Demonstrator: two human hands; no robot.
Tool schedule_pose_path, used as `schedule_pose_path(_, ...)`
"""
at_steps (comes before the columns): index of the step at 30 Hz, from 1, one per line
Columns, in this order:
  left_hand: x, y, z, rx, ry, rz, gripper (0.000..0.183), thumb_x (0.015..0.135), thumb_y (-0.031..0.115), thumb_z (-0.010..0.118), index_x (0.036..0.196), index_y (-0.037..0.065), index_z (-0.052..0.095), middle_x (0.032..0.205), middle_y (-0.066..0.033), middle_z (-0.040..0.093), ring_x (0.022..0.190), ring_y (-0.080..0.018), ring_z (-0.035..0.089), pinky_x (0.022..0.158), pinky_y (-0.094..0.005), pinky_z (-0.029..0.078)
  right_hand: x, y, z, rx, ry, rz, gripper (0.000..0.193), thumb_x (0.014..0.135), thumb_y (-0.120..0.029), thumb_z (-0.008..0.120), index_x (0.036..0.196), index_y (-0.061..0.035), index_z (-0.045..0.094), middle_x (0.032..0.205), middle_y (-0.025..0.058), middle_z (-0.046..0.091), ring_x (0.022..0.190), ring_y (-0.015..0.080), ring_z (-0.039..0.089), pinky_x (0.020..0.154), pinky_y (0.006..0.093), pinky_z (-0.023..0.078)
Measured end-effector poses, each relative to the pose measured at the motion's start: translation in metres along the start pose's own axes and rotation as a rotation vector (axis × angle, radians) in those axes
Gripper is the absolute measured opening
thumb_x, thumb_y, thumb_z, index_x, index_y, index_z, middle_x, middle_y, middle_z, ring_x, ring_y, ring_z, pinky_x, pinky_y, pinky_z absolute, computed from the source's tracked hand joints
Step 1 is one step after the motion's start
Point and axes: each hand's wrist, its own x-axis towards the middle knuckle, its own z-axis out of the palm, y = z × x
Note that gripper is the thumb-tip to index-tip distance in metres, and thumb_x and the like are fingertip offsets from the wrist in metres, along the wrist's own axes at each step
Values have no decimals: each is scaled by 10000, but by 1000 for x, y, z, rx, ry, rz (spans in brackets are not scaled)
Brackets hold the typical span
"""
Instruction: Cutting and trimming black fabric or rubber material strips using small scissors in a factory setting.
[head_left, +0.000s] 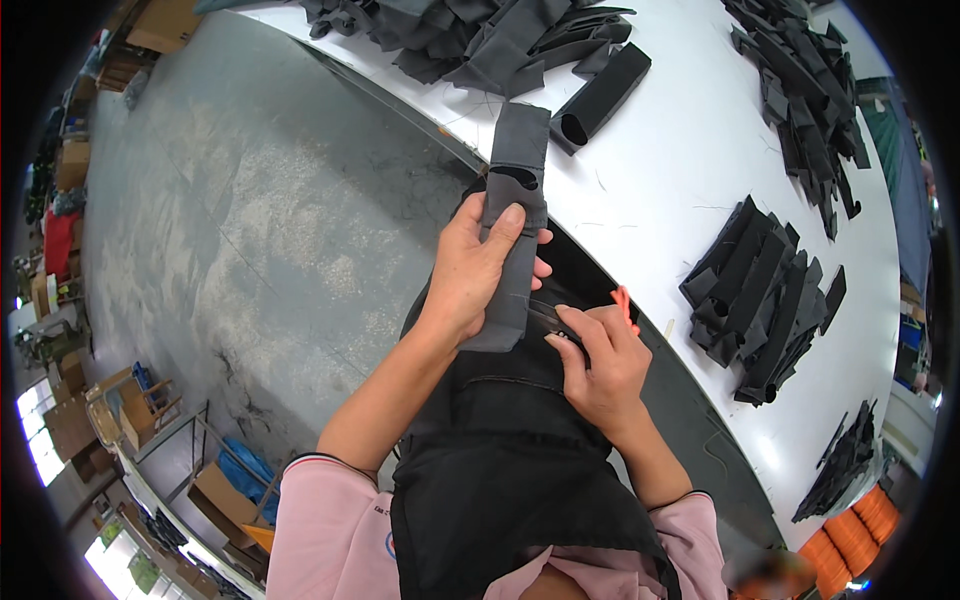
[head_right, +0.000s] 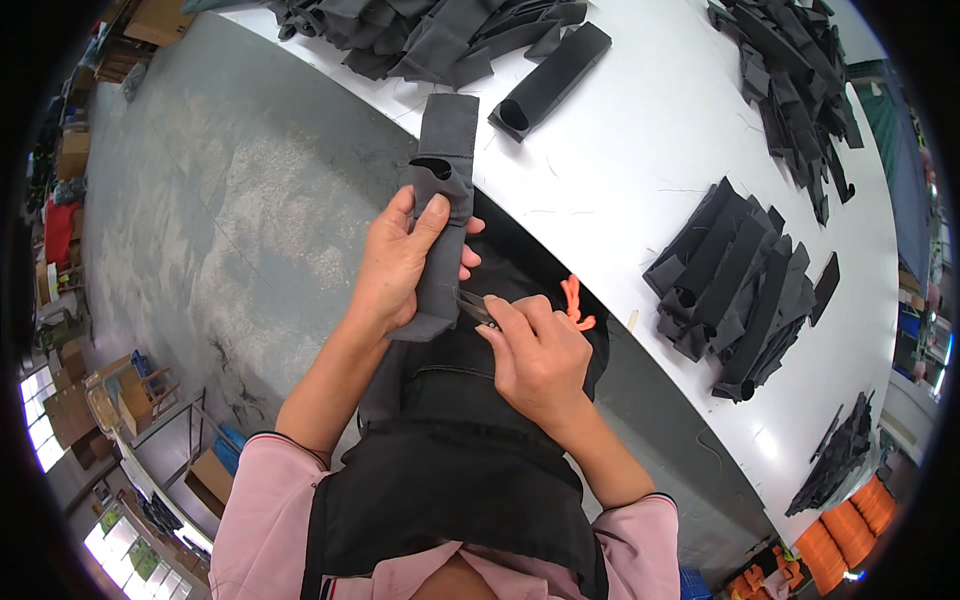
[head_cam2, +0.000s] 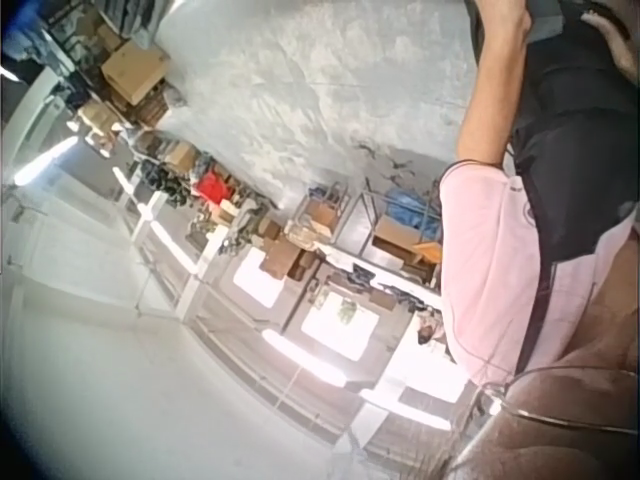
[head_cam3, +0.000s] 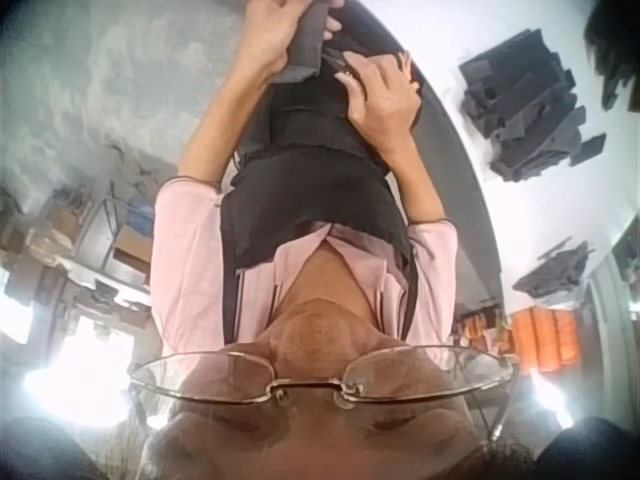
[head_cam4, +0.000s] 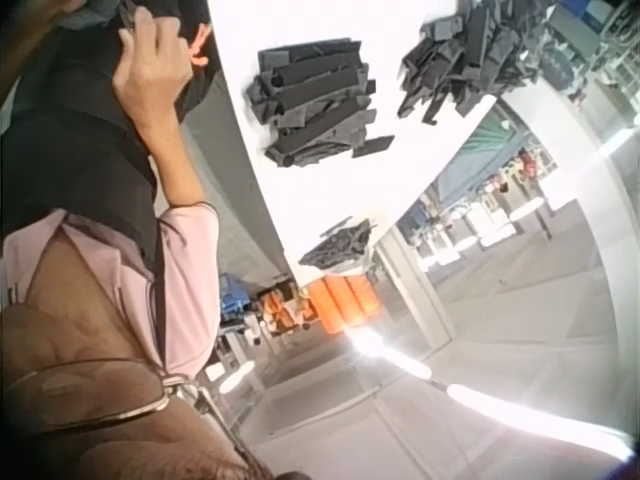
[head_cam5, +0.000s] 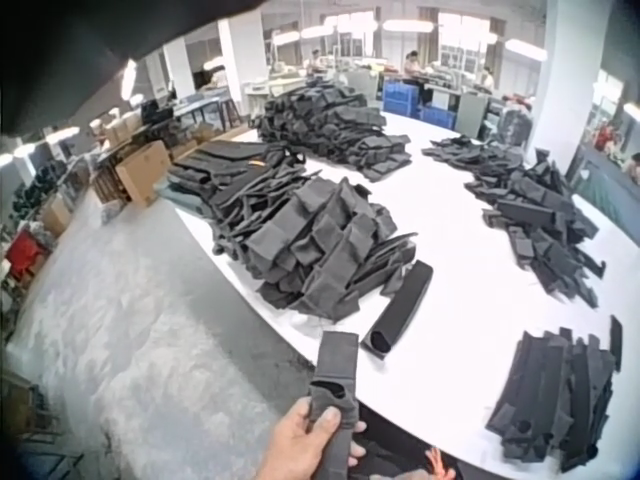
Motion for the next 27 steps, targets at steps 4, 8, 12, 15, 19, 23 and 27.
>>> schedule_pose_path(4, -1, -1, -1, 4, -5, -13, 294, 939, 269, 533, 1100, 31, 470, 894, -141, 636, 606, -139, 627, 498, -230, 523, 5, -6, -1, -101, -40, -24, 300, 665, -42, 725, 953, -46, 643, 739, 54, 550, 561, 192, 509, 508, 287, 409)
schedule_pose_path(8, -2, -3, -1, 25, 10, -24, 294, 941, 265, 529, 1099, 26, 465, 891, -145, 636, 603, -142, 628, 496, -235, 522, 6, -4, 1, -185, -18, -112, 262, 676, -79, 724, 928, -60, 652, 716, 13, 534, 526, 168, 475, 477, 273, 366)
schedule_pose_path(12, -1, -6, -3, -5, -8, -22, 292, 943, 264, 525, 1099, 26, 463, 890, -146, 638, 602, -144, 628, 496, -237, 525, -1, -2, -3, -109, 79, -80, 266, 676, -80, 727, 931, -60, 653, 707, 12, 526, 524, 166, 477, 477, 270, 368)
schedule_pose_path(15, -1, -6, -2, 9, -5, -17, 293, 941, 263, 528, 1099, 24, 463, 891, -148, 639, 601, -147, 628, 498, -241, 526, 2, -5, -2, -89, 10, -38, 274, 673, -74, 728, 936, -56, 653, 699, 13, 520, 520, 166, 478, 476, 270, 371)
schedule_pose_path(19, -2, -4, -4, 9, -8, -29, 303, 938, 272, 534, 1097, 23, 463, 892, -150, 639, 605, -149, 631, 505, -242, 526, 1, -6, -4, -110, -3, -60, 270, 669, -74, 730, 928, -64, 652, 708, 25, 516, 517, 174, 478, 475, 274, 371)
schedule_pose_path(23, -3, -3, -3, 9, 4, -38, 314, 935, 284, 538, 1095, 23, 467, 892, -152, 638, 608, -152, 632, 508, -245, 526, 4, -6, -2, -106, -75, -43, 255, 674, -77, 726, 915, -67, 645, 715, 33, 501, 515, 180, 481, 460, 275, 363)
schedule_pose_path(27, -5, -6, -3, 6, -18, -21, 330, 936, 299, 534, 1081, 13, 459, 877, -129, 628, 612, -155, 627, 516, -260, 520, 9, -10, -6, -58, -120, -31, 265, 678, -70, 720, 928, -60, 634, 748, 43, 500, 503, 185, 476, 454, 282, 370)
